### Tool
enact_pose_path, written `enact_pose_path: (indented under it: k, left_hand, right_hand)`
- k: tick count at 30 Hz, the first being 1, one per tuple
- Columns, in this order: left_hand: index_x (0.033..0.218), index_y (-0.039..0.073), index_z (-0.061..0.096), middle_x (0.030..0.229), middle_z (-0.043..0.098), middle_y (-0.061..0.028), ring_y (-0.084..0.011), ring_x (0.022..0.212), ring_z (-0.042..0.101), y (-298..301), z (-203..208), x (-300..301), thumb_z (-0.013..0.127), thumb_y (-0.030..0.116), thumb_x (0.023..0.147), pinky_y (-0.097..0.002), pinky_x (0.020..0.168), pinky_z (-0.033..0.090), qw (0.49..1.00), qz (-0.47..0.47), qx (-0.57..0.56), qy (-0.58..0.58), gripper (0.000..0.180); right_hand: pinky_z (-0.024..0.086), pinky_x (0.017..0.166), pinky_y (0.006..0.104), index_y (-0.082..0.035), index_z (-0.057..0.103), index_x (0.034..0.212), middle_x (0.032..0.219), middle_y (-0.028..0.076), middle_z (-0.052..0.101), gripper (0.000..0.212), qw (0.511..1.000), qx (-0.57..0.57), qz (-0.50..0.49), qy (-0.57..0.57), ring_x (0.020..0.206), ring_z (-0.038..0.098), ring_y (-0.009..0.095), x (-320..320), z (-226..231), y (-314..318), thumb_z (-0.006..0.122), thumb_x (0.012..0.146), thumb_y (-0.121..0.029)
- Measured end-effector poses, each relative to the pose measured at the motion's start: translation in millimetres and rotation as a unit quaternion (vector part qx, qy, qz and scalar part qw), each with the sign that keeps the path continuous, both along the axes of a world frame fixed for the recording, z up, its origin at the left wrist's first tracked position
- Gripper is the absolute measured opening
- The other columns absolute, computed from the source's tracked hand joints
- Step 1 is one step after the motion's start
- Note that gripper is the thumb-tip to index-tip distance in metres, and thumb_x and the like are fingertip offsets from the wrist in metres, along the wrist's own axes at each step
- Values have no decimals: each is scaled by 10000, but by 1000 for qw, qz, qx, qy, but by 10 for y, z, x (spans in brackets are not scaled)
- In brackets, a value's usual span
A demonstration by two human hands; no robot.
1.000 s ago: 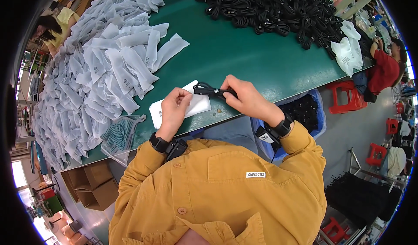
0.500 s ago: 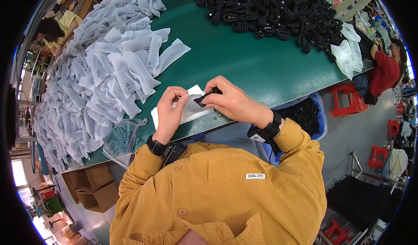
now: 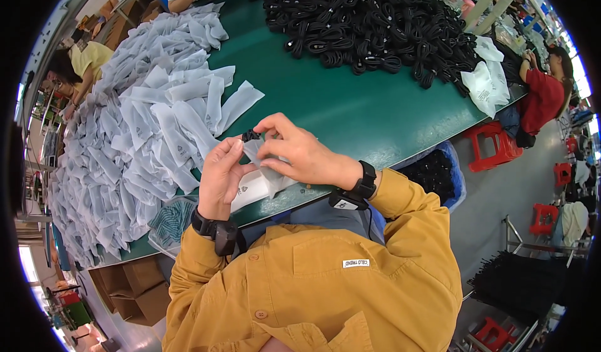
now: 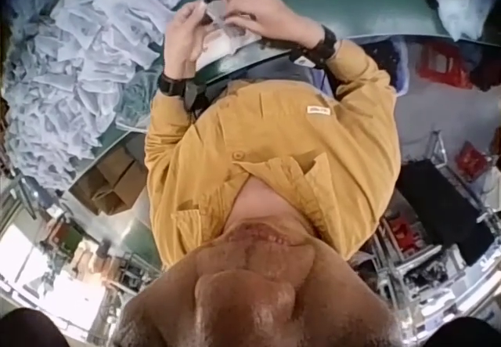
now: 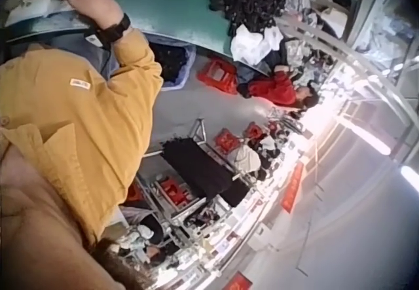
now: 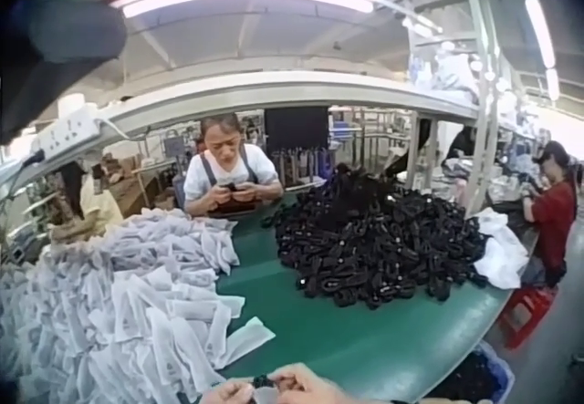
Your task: The person gathers a pile of plastic bags, picks up a black cable, and slides it into one of the bags. This process is repeated with additional cables and plastic bags, one at a time.
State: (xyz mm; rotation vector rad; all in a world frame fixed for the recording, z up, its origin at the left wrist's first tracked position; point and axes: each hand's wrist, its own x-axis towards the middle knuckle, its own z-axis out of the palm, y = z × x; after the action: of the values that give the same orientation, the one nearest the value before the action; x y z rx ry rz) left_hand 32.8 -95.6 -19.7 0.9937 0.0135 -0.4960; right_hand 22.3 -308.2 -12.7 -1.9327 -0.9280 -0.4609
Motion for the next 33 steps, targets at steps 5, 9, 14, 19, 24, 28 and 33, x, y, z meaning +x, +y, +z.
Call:
enact_pose_path:
  k: [5,9,14,19,24,28,33]
  left_hand:
    - [1078,-15,582,1087,608,-88,-165,941,611,23,64,61,574,165,984,-374,782,548,999,15,-9,-31,204]
    - [1073,-18,579,1085,613,-94,-168,930,607,-83,108,79,562,161,987,-374,790,538,1000,10,-26,-14,200]
    - [1058,-7,581,1068,609,-86,-169,913,601,-102,6,97,567,162,985,-356,814,520,998,10,-15,-52,185]
    - [1025,23,605,1029,618,-64,-151,896,594,169,178,133,582,196,980,-328,818,507,980,93,80,-154,180]
    - [1040,6,624,992,633,-47,-145,870,598,619,325,316,601,154,950,-288,790,489,827,314,349,-309,176]
    - [1015,21,641,949,632,-89,-179,786,594,328,211,14,630,73,886,-303,709,489,746,203,489,-403,139]
    - [964,26,643,906,598,-107,-236,780,601,-129,-332,-290,718,110,821,-327,687,489,775,37,479,-410,181]
  right_hand:
    - [493,712,279,-35,641,1052,1137,102,529,290,996,24,31,82,833,577,171,24,149,51,740,782,-1]
    - [484,696,266,-26,633,1034,1054,82,559,258,993,27,31,109,816,572,155,32,118,106,729,795,-5]
    - [459,651,235,-21,604,998,898,48,585,170,981,27,104,160,792,560,119,126,29,88,687,851,-45]
    - [451,669,225,-30,597,987,864,27,584,106,885,250,56,388,803,554,89,333,105,7,626,911,-99]
    - [520,820,397,-100,617,1172,1108,112,613,289,897,-143,-383,-169,968,611,294,1425,-163,-913,635,897,-186]
    - [502,870,476,-144,562,1277,1197,119,581,426,842,-273,-454,-100,1058,576,370,1724,-440,-1355,658,872,-233]
    - [522,819,472,-145,526,1322,1213,149,560,487,831,-397,-390,1,1021,595,370,1495,-435,-1100,666,869,-256]
